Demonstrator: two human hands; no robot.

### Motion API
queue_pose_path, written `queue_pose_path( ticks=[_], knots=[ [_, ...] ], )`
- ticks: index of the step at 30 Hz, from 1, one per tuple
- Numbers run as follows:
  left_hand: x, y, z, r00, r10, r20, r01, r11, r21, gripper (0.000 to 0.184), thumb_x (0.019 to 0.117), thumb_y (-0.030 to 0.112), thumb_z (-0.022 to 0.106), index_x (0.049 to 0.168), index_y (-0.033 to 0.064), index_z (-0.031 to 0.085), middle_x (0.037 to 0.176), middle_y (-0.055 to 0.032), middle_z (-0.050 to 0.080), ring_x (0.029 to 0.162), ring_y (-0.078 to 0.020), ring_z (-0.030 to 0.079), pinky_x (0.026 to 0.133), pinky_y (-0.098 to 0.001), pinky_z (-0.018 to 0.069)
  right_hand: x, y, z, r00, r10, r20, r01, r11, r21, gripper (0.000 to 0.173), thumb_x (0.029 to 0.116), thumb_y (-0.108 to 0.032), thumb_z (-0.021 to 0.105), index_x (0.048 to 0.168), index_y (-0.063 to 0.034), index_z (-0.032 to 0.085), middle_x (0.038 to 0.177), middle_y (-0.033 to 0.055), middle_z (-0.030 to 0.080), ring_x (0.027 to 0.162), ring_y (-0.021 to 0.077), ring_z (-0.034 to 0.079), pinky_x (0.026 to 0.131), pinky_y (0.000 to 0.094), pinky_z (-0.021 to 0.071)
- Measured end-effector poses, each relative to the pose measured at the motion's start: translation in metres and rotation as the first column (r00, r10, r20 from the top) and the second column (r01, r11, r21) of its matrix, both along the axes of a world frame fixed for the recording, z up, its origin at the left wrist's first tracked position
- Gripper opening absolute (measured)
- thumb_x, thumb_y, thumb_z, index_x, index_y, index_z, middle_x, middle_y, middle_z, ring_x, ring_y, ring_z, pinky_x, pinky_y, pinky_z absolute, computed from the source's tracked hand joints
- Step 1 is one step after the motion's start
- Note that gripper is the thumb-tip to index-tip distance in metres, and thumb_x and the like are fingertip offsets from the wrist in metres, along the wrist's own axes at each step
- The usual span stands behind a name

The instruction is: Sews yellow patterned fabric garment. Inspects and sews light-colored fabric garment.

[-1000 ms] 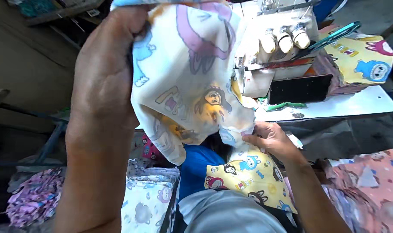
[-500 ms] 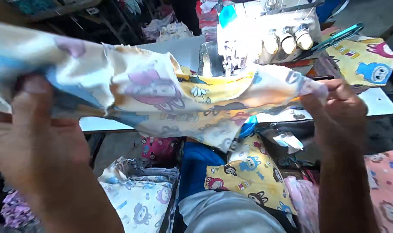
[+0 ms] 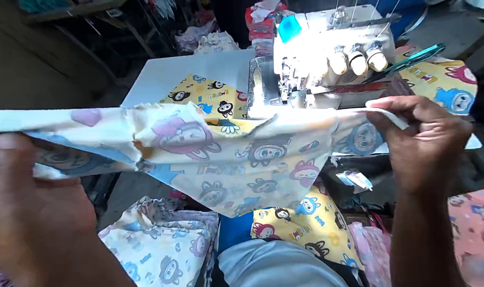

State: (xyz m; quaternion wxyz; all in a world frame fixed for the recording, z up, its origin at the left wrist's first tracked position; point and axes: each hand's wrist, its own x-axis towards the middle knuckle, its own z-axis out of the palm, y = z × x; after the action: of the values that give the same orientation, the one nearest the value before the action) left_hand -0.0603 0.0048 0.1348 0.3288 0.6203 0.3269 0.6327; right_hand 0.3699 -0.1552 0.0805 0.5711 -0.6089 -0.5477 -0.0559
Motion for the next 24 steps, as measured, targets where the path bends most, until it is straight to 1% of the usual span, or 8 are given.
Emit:
queue_pose_path(
  ticks=[4,6,10,13,16,21,23,24],
  knots=[
    [-0.025,0.002,-0.017,0.959,0.051,0.279,-0.038,0.998,-0.052,0.03,0.1109,0.012,0.026,0.127,0.0068,0.05,0.122,-0.002,0.064,0.12,-0.0126,0.061,0.108,-0.0323,0.0484,0.002,-0.009,-0.001,0.991,0.031,-0.129,-0.022,0.997,0.075,0.018,0.0905,-0.014,0.077,0.106,-0.0134,0.067,0.1,-0.0124,0.07,0.09,-0.0018,0.067,0.083,0.0176,0.0579],
    [-0.009,0.003,-0.015,0.96,0.075,0.272,-0.071,0.997,-0.022,0.027,0.1096,0.009,0.031,0.126,0.0066,0.052,0.118,-0.0001,0.065,0.115,-0.0115,0.063,0.106,-0.0314,0.0499,0.001,-0.007,0.001,0.986,0.047,-0.158,-0.033,0.995,0.09,0.018,0.0911,-0.009,0.074,0.108,-0.0126,0.067,0.102,-0.0134,0.07,0.092,-0.0026,0.067,0.085,0.0176,0.0579],
    [0.052,0.05,-0.029,0.961,0.187,-0.202,-0.194,0.981,-0.013,0.042,0.1018,0.018,0.06,0.137,0.0028,0.043,0.117,0.0079,0.062,0.104,0.0003,0.063,0.094,-0.0242,0.0541,-0.001,0.029,-0.01,0.997,0.027,-0.068,-0.028,1.0,-0.009,0.017,0.099,-0.013,0.066,0.112,-0.0022,0.067,0.108,0.0012,0.07,0.096,0.0022,0.068,0.085,0.0217,0.0586],
    [0.084,0.101,-0.059,0.788,0.066,-0.612,-0.082,0.997,0.001,0.051,0.1002,0.003,0.055,0.146,-0.0131,0.04,0.145,-0.0301,0.051,0.133,-0.0368,0.053,0.108,-0.0504,0.0455,-0.016,0.068,-0.02,0.996,-0.047,0.077,0.056,0.992,-0.115,0.016,0.0988,-0.008,0.064,0.112,-0.0012,0.069,0.109,0.0138,0.071,0.093,0.0194,0.071,0.08,0.0369,0.0586],
    [0.142,0.088,-0.056,0.686,-0.06,-0.725,0.054,0.998,-0.032,0.045,0.1073,0.011,0.047,0.15,-0.0027,0.044,0.156,-0.0233,0.044,0.142,-0.0413,0.045,0.113,-0.0559,0.0399,-0.032,0.096,-0.022,0.988,-0.053,0.147,0.077,0.984,-0.159,0.012,0.0977,-0.009,0.067,0.108,-0.0055,0.073,0.1,0.0127,0.072,0.079,0.0243,0.069,0.067,0.043,0.056],
    [0.216,0.055,-0.049,0.581,-0.109,-0.807,0.377,0.914,0.148,0.053,0.0963,0.048,0.064,0.125,0.0038,0.071,0.144,-0.012,0.059,0.137,-0.0324,0.05,0.112,-0.0527,0.04,-0.039,0.114,-0.02,0.997,-0.012,0.078,0.024,0.988,-0.153,0.011,0.0975,-0.008,0.067,0.107,-0.0049,0.069,0.089,0.009,0.067,0.06,0.0158,0.054,0.055,0.0323,0.0453],
    [0.227,0.057,-0.047,0.545,-0.098,-0.833,0.438,0.88,0.184,0.037,0.0959,0.041,0.067,0.101,0.006,0.076,0.125,-0.0097,0.068,0.123,-0.0295,0.059,0.103,-0.0495,0.0455,-0.041,0.113,-0.02,0.999,0.022,-0.029,-0.027,0.983,-0.18,0.015,0.1,-0.012,0.065,0.113,-0.0048,0.064,0.087,0.0079,0.066,0.063,0.0139,0.059,0.056,0.0298,0.049],
    [0.23,0.059,-0.046,0.557,-0.111,-0.823,0.45,0.873,0.187,0.026,0.0972,0.03,0.067,0.095,0.0054,0.074,0.104,-0.0095,0.07,0.102,-0.0256,0.065,0.088,-0.0445,0.0512,-0.042,0.112,-0.021,0.994,0.053,-0.098,-0.071,0.98,-0.184,0.019,0.1008,-0.017,0.065,0.116,-0.0052,0.061,0.086,0.0069,0.065,0.062,0.0127,0.058,0.053,0.0286,0.0487]
  ],
)
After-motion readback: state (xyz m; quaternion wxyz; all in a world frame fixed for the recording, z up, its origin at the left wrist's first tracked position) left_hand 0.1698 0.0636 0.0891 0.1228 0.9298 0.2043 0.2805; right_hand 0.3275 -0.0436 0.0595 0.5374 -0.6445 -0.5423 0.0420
